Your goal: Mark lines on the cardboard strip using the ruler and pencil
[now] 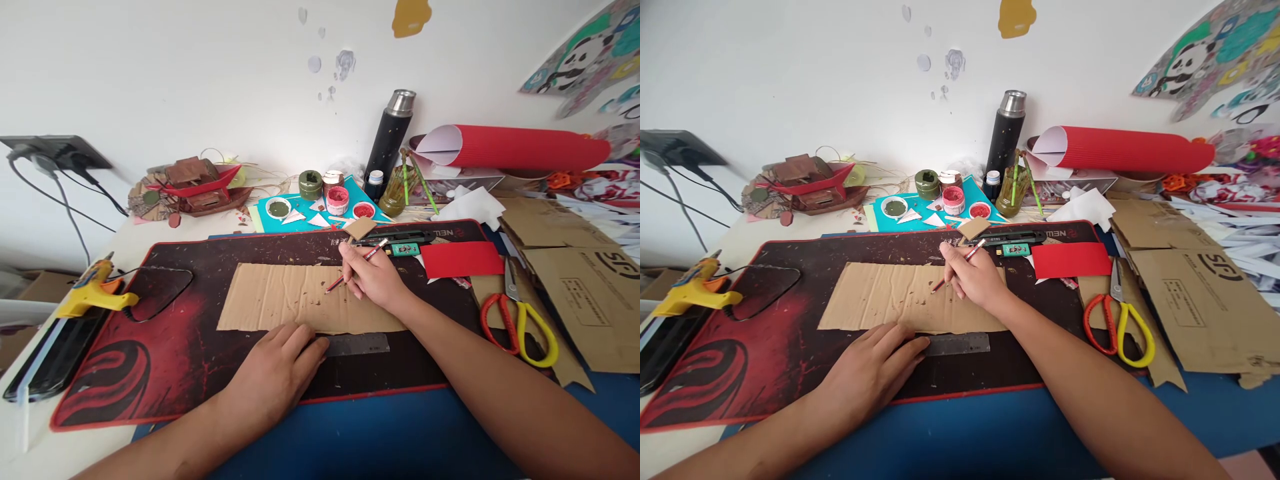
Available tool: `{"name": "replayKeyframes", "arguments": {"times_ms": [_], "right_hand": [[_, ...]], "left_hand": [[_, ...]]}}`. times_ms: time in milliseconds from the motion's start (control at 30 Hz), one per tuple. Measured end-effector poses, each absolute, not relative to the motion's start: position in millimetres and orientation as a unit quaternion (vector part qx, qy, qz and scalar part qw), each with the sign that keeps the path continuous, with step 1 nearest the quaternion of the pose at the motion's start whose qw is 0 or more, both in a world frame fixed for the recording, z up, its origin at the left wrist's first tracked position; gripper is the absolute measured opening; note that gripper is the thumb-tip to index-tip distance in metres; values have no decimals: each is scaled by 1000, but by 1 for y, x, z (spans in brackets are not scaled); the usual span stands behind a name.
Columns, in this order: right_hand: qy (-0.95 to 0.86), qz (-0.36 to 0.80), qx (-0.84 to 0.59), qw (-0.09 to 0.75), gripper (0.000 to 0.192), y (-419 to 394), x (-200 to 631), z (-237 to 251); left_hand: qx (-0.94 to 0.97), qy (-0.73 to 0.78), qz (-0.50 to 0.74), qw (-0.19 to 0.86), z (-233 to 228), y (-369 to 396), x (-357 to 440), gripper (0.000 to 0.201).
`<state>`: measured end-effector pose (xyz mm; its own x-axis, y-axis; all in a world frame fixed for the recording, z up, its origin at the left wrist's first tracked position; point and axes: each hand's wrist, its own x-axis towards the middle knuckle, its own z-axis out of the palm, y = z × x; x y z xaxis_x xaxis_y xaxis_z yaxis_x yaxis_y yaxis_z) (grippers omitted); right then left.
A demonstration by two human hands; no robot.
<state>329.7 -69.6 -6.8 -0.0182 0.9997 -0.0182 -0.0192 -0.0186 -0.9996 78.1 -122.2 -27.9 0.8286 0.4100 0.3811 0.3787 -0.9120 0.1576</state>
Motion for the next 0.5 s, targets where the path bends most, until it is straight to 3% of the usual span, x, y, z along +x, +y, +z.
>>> {"name": "replayKeyframes", "arguments": {"times_ms": [500], "right_hand": [[-501, 522, -495, 481, 72, -71, 331, -7]], "left_hand": [[956, 207, 202, 44, -22, -122, 79, 21]]}}
